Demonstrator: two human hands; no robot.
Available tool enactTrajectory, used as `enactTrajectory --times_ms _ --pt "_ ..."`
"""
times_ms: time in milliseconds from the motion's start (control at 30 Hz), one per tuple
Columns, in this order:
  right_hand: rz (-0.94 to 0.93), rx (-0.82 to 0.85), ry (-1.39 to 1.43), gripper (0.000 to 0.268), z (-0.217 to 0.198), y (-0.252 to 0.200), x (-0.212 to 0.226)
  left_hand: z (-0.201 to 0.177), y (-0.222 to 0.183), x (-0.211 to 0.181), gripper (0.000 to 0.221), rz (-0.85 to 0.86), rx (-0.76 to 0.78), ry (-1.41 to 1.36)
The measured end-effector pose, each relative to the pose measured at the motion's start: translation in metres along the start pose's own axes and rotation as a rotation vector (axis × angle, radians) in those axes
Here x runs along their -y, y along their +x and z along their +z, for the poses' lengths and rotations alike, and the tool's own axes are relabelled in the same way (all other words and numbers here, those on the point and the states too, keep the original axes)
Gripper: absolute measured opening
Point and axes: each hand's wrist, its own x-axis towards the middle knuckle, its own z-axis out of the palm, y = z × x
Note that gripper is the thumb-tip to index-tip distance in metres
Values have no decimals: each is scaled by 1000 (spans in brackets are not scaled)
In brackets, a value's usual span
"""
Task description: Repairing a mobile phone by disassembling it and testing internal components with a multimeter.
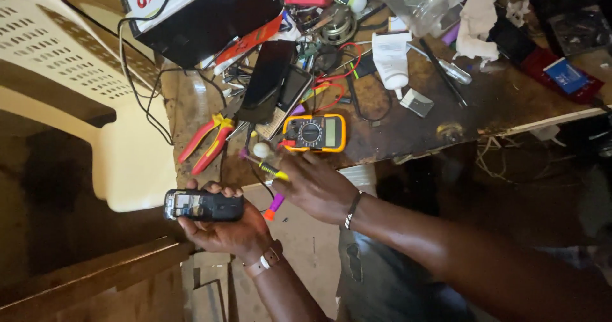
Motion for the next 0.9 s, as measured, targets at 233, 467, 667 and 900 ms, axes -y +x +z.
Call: enactTrajectory --times_ms 233,467,667,900 --pt "-40 -32 79 10 -42 11 17 1 1 -14 52 -90 -37 -264" --pt "237 -25 -530 20 -70 -8 -99 12 -3 -7 56 -72 -128 -130" --pt "737 305 -219 20 -76 -44 -166 13 -2 -8 52 -68 -112 -121" --pt "413 281 55 49 -52 -13 -95 7 -1 -7 53 -65 -83 -152"
